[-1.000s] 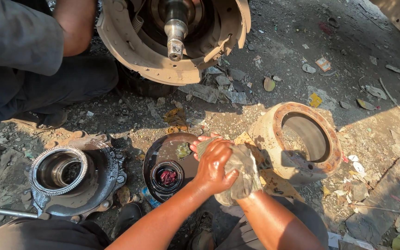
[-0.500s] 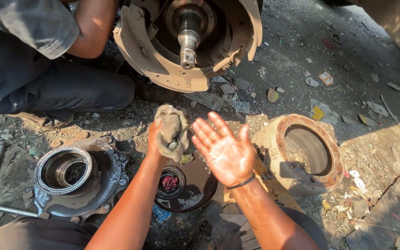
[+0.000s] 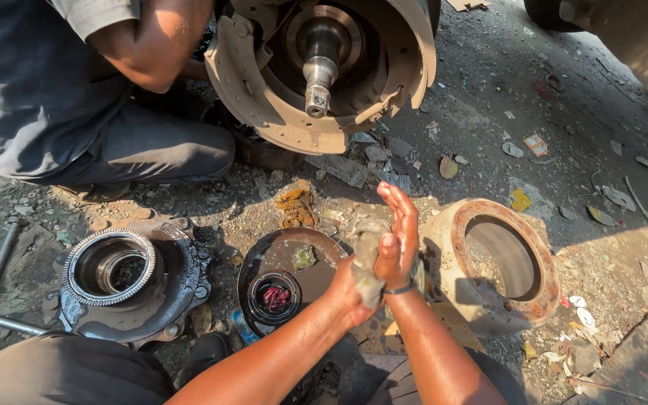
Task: The person scrubs a circular metal mechanical part with a cloth in a shallow pan of liquid, then wipes their hands with a rag. A second person is visible nearby working on a vehicle wheel hub.
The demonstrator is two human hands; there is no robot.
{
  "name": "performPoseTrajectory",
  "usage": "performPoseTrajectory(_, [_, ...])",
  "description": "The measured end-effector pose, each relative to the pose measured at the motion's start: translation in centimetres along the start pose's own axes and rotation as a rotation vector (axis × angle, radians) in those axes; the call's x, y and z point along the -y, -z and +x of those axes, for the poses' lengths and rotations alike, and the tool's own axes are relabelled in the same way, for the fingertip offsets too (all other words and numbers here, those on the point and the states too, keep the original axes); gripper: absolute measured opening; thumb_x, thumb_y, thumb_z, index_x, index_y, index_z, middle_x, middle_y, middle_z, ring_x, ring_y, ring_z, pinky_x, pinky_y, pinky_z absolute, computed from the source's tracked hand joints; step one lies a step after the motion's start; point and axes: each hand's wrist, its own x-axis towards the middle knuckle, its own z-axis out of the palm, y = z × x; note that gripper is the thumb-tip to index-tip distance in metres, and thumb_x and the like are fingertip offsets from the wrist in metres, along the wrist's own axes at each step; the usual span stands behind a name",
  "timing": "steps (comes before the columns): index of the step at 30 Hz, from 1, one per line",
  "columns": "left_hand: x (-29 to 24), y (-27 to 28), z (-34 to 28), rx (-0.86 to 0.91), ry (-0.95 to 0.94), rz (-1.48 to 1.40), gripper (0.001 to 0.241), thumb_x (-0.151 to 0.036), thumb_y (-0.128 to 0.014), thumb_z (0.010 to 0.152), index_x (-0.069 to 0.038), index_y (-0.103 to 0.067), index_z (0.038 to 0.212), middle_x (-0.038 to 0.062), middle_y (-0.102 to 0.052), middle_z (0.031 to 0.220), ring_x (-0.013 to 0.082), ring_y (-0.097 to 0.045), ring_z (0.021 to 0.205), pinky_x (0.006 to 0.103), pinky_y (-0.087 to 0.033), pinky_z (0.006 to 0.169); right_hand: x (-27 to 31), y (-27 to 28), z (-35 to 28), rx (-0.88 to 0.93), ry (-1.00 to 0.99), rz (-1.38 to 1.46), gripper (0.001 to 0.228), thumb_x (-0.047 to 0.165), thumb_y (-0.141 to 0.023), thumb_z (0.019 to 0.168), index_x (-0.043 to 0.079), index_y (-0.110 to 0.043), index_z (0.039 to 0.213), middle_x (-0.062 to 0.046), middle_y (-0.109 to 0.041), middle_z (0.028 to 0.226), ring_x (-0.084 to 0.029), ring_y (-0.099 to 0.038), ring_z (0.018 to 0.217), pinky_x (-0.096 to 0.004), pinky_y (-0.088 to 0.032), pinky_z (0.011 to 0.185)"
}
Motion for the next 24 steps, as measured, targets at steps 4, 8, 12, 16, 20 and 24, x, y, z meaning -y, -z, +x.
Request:
performPoseTrajectory(4, [-1.8, 0.9, 0.6, -0.059, 0.070, 0.051, 0.037, -0.035, -0.053, 0.102, -0.006, -0.060, 0.125, 0.012, -0.067, 0.106, 0.0201, -0.070, 0.092, 0.0337, -0.063, 0.077, 1.0, 0.0, 0.3, 0.101, -0.054, -0.051, 0.104, 0.077, -0.042, 0.096, -0.001, -0.021, 0.162, -0.028, -0.036, 0.161, -0.038, -0.038, 0.151, -0.055, -0.032, 0.123])
performPoseTrajectory(8, [-2.9, 5.1, 1.9, 0.057, -0.292, 0.097, 0.038, -0.028, -0.052, 0.102, -0.005, -0.058, 0.132, 0.008, -0.066, 0.120, 0.0147, -0.070, 0.103, 0.0284, -0.061, 0.087, 3.2, -3.1, -3.3, 0.292, 0.023, -0.253, 0.109, 0.085, -0.034, 0.095, 0.004, -0.016, 0.167, -0.026, -0.022, 0.174, -0.040, -0.018, 0.166, -0.058, -0.017, 0.136])
performPoseTrajectory(12, [-3.9, 9.0, 4.6, -0.174, -0.220, 0.077, 0.044, -0.035, -0.053, 0.108, 0.006, -0.060, 0.122, 0.015, -0.063, 0.103, 0.0238, -0.068, 0.080, 0.0383, -0.059, 0.071, 5.3, -4.0, -3.9, 0.408, -0.024, -0.276, 0.114, 0.084, -0.036, 0.094, 0.003, -0.008, 0.169, -0.027, -0.006, 0.177, -0.044, -0.002, 0.166, -0.061, -0.003, 0.134])
performPoseTrajectory(16, [-12.3, 11.5, 5.9, -0.305, -0.485, 0.085, 0.044, -0.036, -0.068, 0.096, 0.004, -0.061, 0.112, 0.014, -0.066, 0.098, 0.0243, -0.068, 0.077, 0.0377, -0.057, 0.070, 8.8, -5.8, -6.2, 0.593, -0.111, 0.129, 0.112, 0.075, -0.053, 0.097, 0.003, -0.009, 0.170, -0.025, -0.010, 0.180, -0.042, -0.001, 0.170, -0.055, -0.006, 0.138])
performPoseTrajectory(20, [-15.4, 9.4, 3.4, -0.815, -0.949, 1.210, 0.049, -0.030, -0.080, 0.083, 0.003, -0.066, 0.117, 0.021, -0.068, 0.106, 0.0347, -0.068, 0.089, 0.0451, -0.056, 0.078, 7.4, -4.6, -5.0, 0.472, -0.043, -0.062, 0.105, 0.062, -0.066, 0.097, 0.007, -0.014, 0.169, -0.022, -0.020, 0.178, -0.039, -0.019, 0.169, -0.050, -0.020, 0.138])
performPoseTrajectory(24, [-12.7, 4.7, 1.6, -0.296, -0.265, 0.913, 0.055, -0.044, -0.067, 0.089, -0.005, -0.067, 0.128, 0.022, -0.073, 0.126, 0.0286, -0.075, 0.105, 0.0395, -0.057, 0.093, 2.6, -2.6, -2.1, 0.403, 0.017, -0.463, 0.110, 0.053, -0.082, 0.079, 0.005, -0.025, 0.160, -0.029, -0.021, 0.166, -0.046, -0.029, 0.152, -0.051, -0.034, 0.119])
